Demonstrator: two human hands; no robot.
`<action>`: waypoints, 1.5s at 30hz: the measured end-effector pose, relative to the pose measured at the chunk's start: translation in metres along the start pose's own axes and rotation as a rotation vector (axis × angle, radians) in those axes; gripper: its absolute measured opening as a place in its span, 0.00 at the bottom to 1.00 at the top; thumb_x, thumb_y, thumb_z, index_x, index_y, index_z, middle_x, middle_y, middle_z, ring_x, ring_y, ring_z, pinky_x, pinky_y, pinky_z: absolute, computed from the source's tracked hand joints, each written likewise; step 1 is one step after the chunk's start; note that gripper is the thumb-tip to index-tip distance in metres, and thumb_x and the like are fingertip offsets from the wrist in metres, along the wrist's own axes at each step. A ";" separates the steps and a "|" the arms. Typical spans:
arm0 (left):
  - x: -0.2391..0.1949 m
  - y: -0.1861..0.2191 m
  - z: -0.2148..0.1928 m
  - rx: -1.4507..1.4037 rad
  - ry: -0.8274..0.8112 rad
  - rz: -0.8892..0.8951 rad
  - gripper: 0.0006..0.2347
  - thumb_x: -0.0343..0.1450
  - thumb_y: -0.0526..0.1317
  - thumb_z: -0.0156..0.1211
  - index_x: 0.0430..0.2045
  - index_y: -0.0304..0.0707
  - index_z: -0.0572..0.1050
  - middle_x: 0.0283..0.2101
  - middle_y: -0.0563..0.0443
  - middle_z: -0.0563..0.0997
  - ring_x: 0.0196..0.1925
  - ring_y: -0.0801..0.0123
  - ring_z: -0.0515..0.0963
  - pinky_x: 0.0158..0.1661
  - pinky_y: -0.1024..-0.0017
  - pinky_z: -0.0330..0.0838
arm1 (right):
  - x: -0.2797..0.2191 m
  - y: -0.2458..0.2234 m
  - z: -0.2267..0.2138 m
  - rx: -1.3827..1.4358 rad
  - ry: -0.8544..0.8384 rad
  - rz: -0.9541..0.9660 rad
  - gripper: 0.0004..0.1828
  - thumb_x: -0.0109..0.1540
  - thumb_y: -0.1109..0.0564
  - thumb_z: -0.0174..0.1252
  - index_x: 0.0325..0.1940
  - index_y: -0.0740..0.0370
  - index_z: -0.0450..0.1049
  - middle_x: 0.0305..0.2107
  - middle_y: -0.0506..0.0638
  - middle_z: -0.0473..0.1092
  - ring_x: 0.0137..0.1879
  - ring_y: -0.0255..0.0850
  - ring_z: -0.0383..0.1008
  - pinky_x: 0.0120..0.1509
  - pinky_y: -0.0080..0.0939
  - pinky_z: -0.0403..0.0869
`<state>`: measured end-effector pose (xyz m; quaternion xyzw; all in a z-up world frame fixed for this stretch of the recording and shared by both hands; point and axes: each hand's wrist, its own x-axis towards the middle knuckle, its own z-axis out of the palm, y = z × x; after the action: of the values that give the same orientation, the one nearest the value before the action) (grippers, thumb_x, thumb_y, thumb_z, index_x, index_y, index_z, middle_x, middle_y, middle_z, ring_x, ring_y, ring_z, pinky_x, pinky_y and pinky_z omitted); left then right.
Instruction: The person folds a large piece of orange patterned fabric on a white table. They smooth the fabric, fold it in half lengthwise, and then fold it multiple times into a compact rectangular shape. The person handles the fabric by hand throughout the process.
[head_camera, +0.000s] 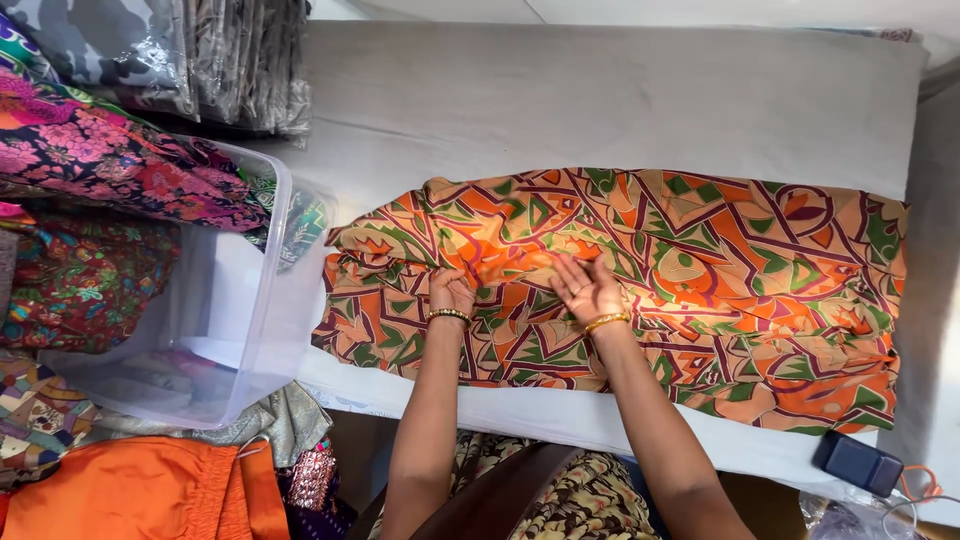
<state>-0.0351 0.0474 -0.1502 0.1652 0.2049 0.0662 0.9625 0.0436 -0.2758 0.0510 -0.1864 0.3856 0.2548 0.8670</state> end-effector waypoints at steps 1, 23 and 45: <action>-0.032 0.006 0.047 -0.001 -0.001 0.005 0.09 0.68 0.23 0.52 0.31 0.41 0.65 0.41 0.47 0.74 0.39 0.54 0.79 0.38 0.59 0.79 | -0.007 -0.012 0.011 -0.003 -0.003 0.002 0.31 0.66 0.37 0.54 0.60 0.65 0.64 0.54 0.60 0.75 0.61 0.52 0.76 0.70 0.58 0.71; 0.124 0.236 0.248 0.645 0.323 0.526 0.11 0.67 0.33 0.71 0.41 0.33 0.78 0.40 0.50 0.83 0.40 0.65 0.84 0.46 0.66 0.79 | 0.045 -0.289 -0.177 0.211 0.195 -0.589 0.24 0.68 0.43 0.54 0.62 0.57 0.67 0.64 0.57 0.66 0.71 0.57 0.66 0.75 0.75 0.62; 0.136 0.256 0.201 0.681 0.443 0.311 0.09 0.72 0.33 0.64 0.45 0.34 0.74 0.39 0.50 0.85 0.40 0.64 0.86 0.43 0.63 0.83 | -0.001 -0.306 -0.181 -0.159 0.797 -1.082 0.36 0.53 0.72 0.65 0.59 0.53 0.57 0.35 0.52 0.71 0.29 0.42 0.74 0.25 0.40 0.69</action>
<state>0.1566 0.2549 0.0607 0.4841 0.3891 0.1726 0.7645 0.1179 -0.6151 -0.0243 -0.4962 0.5084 -0.2760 0.6474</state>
